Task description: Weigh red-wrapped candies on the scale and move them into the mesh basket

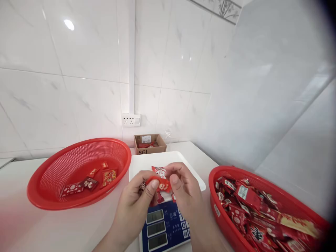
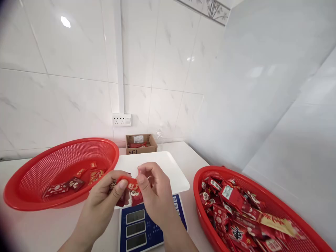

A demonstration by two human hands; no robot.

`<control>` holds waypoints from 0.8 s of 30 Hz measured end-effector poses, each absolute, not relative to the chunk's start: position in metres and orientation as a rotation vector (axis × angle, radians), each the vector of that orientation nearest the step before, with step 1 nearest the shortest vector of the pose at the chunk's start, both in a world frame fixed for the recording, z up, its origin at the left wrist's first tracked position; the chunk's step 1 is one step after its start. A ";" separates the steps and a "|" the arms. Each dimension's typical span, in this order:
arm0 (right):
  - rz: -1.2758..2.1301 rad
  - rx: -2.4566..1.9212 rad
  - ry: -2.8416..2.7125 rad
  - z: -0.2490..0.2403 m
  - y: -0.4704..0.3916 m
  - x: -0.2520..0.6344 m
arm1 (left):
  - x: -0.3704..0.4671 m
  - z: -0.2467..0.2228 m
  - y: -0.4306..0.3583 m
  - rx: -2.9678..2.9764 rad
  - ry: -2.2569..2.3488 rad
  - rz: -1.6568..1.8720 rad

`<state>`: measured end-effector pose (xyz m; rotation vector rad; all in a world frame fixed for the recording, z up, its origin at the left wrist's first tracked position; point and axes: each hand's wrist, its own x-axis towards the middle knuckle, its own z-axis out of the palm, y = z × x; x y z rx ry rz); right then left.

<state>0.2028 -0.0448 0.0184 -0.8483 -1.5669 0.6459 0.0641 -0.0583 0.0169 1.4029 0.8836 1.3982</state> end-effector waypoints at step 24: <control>0.681 -0.948 -1.950 0.020 -0.045 0.213 | 0.064 0.010 -0.053 1.462 0.786 1.352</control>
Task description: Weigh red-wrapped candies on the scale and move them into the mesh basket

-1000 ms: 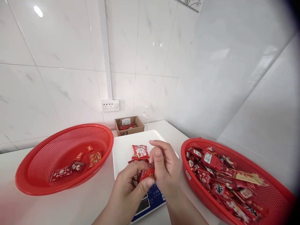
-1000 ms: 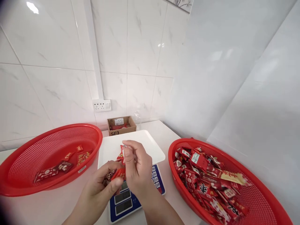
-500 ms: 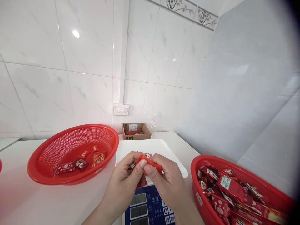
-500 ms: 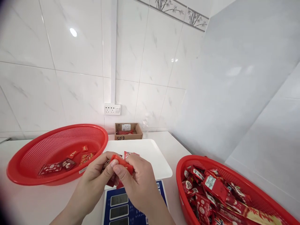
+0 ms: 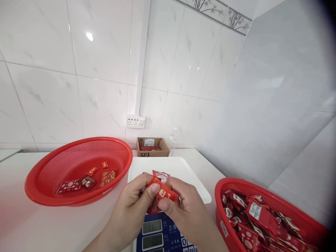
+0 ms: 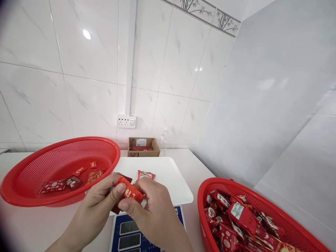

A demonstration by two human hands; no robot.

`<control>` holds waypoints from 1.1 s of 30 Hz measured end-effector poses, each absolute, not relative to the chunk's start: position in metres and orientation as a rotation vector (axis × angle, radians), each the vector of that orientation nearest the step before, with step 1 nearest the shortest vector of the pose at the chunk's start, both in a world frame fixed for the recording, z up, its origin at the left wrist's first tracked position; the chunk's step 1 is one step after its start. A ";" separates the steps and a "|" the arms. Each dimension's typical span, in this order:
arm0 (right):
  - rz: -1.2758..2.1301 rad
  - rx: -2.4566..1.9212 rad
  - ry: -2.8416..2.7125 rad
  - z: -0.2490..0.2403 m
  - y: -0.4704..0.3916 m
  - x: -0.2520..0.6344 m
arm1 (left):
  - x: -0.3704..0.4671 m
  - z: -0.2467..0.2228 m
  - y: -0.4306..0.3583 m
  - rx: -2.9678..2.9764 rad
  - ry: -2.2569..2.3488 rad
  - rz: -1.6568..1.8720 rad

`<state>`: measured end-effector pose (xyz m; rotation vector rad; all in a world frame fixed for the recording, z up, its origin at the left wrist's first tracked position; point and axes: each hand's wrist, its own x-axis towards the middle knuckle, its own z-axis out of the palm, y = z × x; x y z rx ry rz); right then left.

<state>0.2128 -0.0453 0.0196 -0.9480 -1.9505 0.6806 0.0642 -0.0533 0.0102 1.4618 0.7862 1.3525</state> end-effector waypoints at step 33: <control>0.580 -0.864 -1.952 0.024 -0.056 0.212 | 0.061 0.014 -0.063 1.520 0.893 1.454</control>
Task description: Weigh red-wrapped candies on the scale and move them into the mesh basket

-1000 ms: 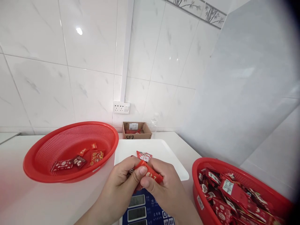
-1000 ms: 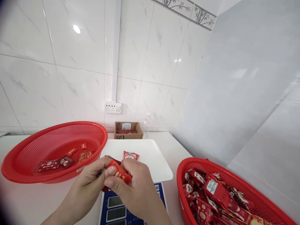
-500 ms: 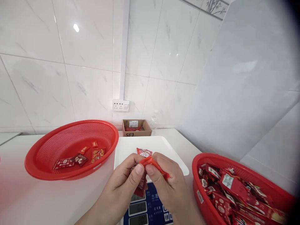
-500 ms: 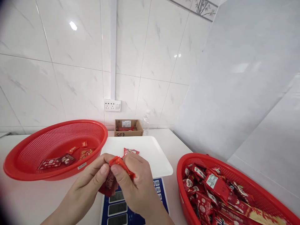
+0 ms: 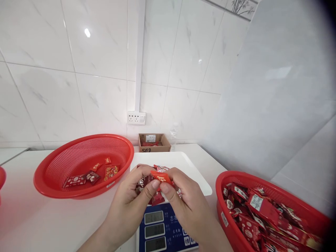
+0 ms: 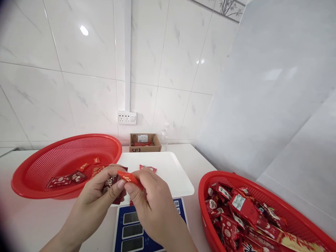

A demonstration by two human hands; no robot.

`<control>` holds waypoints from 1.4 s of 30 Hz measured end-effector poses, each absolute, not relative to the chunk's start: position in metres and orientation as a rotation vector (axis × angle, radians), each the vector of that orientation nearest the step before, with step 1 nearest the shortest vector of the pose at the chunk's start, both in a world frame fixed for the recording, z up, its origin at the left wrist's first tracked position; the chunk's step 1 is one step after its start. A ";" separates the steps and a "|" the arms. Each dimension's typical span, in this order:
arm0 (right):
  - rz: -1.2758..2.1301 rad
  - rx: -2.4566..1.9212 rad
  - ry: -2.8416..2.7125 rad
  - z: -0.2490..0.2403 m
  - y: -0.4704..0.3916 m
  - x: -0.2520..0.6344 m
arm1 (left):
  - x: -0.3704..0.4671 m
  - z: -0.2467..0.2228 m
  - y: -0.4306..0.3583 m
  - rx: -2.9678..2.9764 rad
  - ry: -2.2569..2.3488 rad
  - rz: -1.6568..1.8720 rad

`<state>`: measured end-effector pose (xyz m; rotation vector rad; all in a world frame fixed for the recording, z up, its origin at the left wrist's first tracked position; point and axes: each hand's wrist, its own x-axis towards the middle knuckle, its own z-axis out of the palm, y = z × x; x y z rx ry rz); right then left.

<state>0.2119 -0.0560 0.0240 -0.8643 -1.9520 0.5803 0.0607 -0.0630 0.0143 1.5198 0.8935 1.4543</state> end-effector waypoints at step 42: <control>0.580 -0.870 -1.782 0.025 -0.052 0.206 | 0.063 0.013 -0.061 1.412 1.012 1.452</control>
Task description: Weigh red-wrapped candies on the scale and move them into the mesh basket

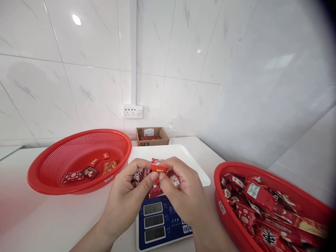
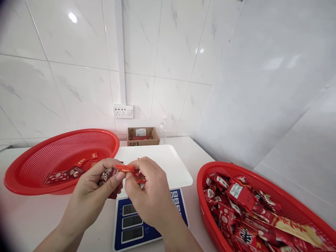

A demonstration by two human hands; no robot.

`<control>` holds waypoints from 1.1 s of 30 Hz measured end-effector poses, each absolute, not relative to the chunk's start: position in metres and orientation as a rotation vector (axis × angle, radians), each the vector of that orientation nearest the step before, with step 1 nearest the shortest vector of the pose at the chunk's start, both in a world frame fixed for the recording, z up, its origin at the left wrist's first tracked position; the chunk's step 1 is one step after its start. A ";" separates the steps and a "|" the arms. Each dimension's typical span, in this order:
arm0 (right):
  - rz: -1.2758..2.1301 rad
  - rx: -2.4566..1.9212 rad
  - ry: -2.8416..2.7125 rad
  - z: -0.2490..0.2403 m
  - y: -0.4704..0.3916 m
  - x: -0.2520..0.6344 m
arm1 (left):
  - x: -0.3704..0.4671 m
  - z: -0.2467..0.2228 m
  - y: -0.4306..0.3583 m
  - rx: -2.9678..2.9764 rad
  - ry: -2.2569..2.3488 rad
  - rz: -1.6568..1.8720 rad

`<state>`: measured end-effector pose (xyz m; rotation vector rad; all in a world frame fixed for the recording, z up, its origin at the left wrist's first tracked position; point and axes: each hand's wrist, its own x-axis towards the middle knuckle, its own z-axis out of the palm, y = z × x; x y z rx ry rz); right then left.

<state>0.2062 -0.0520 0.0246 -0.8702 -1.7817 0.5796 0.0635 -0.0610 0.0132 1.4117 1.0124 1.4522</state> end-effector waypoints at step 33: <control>0.921 -0.635 -1.801 0.025 -0.057 0.210 | 0.064 0.014 -0.068 1.705 0.811 1.190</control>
